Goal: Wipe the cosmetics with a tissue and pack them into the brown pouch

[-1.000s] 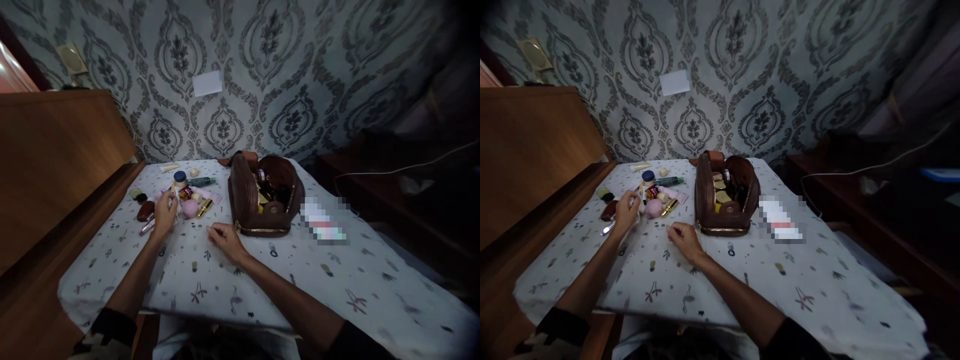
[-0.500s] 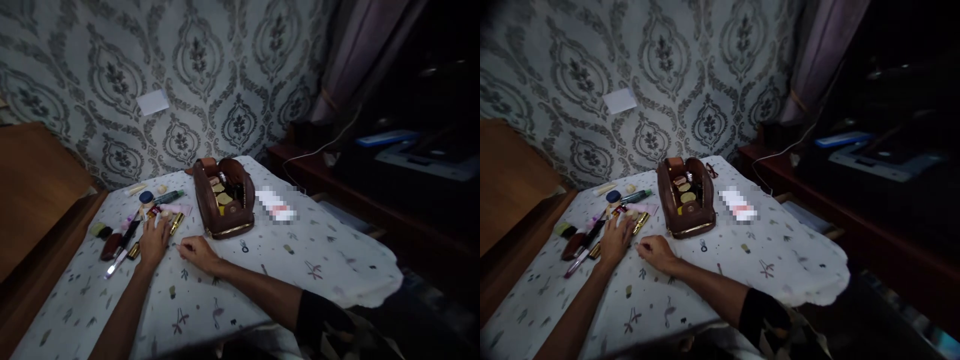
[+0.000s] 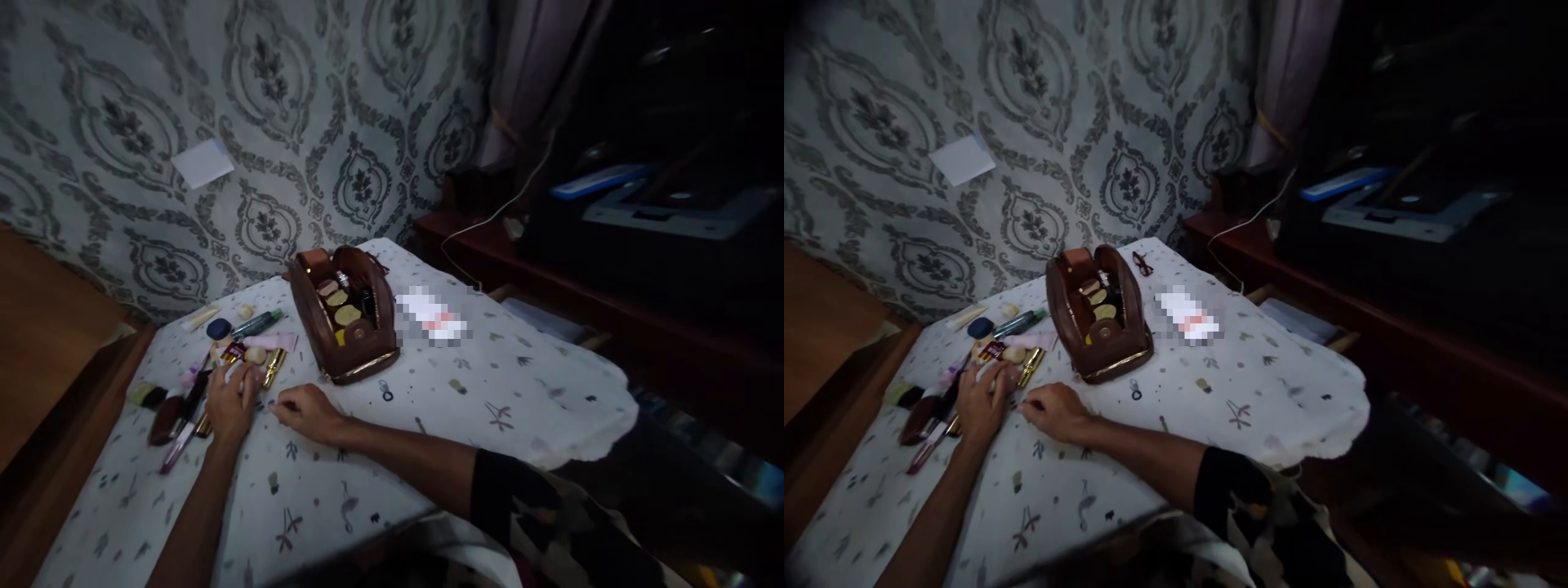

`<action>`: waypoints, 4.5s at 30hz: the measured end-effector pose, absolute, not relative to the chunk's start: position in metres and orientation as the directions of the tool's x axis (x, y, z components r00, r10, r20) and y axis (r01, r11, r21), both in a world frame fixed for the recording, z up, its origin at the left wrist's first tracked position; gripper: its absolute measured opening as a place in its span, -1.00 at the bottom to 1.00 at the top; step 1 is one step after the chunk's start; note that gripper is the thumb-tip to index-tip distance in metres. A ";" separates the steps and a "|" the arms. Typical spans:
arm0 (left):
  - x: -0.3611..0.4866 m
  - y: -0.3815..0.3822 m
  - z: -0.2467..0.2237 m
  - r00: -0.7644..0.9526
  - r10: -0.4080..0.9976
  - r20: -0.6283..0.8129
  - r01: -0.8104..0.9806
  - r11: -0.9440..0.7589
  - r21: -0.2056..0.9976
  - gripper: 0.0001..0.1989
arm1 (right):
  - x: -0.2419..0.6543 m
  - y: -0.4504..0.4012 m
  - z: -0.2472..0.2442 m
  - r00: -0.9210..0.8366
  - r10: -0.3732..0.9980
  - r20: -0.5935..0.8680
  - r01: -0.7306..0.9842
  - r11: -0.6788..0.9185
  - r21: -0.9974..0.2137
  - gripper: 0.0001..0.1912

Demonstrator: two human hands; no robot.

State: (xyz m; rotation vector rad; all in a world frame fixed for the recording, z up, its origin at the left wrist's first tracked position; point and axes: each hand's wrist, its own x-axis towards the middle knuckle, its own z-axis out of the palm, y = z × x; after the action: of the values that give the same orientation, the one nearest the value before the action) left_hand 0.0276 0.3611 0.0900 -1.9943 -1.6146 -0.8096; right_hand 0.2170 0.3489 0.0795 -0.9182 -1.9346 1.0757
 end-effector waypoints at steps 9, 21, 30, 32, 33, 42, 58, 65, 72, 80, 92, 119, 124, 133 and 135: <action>0.023 0.360 0.088 -0.046 0.719 0.693 0.931 -0.221 0.291 -0.68 | 0.220 0.350 0.075 -0.518 0.818 0.249 0.103 0.349 -0.932 -0.65; 0.015 0.354 0.091 -0.314 0.721 0.618 0.820 -0.123 0.560 -0.69 | 0.222 0.346 0.075 -0.530 0.812 0.245 0.134 0.366 -0.921 -0.65; 0.024 0.348 0.100 -0.429 0.668 0.608 0.774 -0.075 0.628 -0.71 | 0.222 0.346 0.074 -0.525 0.812 0.255 0.122 0.368 -0.922 -0.65; 0.027 0.345 0.105 -0.442 0.641 0.628 0.773 -0.083 0.629 -0.72 | 0.223 0.346 0.075 -0.527 0.810 0.256 0.121 0.369 -0.921 -0.64; 0.029 0.344 0.108 -0.446 0.631 0.634 0.773 -0.084 0.628 -0.72 | 0.223 0.345 0.075 -0.527 0.810 0.257 0.119 0.370 -0.921 -0.64; 0.042 0.360 0.130 -0.080 0.769 0.634 0.916 -0.194 0.350 -0.74 | 0.226 0.345 0.074 -0.527 0.804 0.275 0.121 0.392 -0.912 -0.64; 0.038 0.356 0.112 -0.072 0.804 0.590 0.953 -0.119 0.279 -0.68 | 0.228 0.344 0.074 -0.518 0.823 0.233 0.112 0.336 -0.935 -0.63; 0.048 0.361 0.094 0.066 0.849 0.523 0.998 -0.068 -0.016 -0.69 | 0.228 0.343 0.074 -0.511 0.831 0.220 0.111 0.318 -0.942 -0.64; 0.041 0.361 0.090 -0.027 0.845 0.534 0.995 -0.031 0.099 -0.62 | 0.229 0.343 0.076 -0.510 0.829 0.230 0.106 0.325 -0.940 -0.66; 0.036 0.356 0.105 -0.252 0.798 0.547 0.843 -0.096 0.529 -0.66 | 0.229 0.344 0.072 -0.520 0.820 0.239 0.099 0.335 -0.937 -0.64; 0.063 0.349 0.107 -0.142 0.811 0.568 0.824 -0.221 0.522 -0.77 | 0.231 0.345 0.071 -0.507 0.826 0.247 0.034 0.305 -0.952 -0.78; 0.052 0.338 0.117 -0.093 0.837 0.539 0.731 -0.311 0.607 -0.80 | 0.232 0.347 0.073 -0.524 0.831 0.185 -0.065 0.177 -0.982 -0.54; 0.080 0.327 0.126 0.090 0.856 0.510 0.584 -0.460 0.669 -0.80 | 0.227 0.350 0.073 -0.639 0.759 0.125 -0.366 -0.157 -0.917 -0.29; 0.090 0.330 0.111 0.042 0.835 0.548 0.617 -0.453 0.643 -0.81 | 0.228 0.351 0.078 -0.578 0.816 0.021 -0.464 -0.308 -0.831 -0.24; 0.092 0.330 0.110 0.045 0.802 0.595 0.623 -0.488 0.611 -0.83 | 0.228 0.351 0.079 -0.571 0.821 0.001 -0.483 -0.335 -0.809 -0.27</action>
State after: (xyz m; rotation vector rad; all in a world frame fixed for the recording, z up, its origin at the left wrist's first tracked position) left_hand 0.0919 0.3298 0.1098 -2.3961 -1.6620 -1.6051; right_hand 0.2282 0.3505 0.0795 -0.5278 -1.0122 1.9856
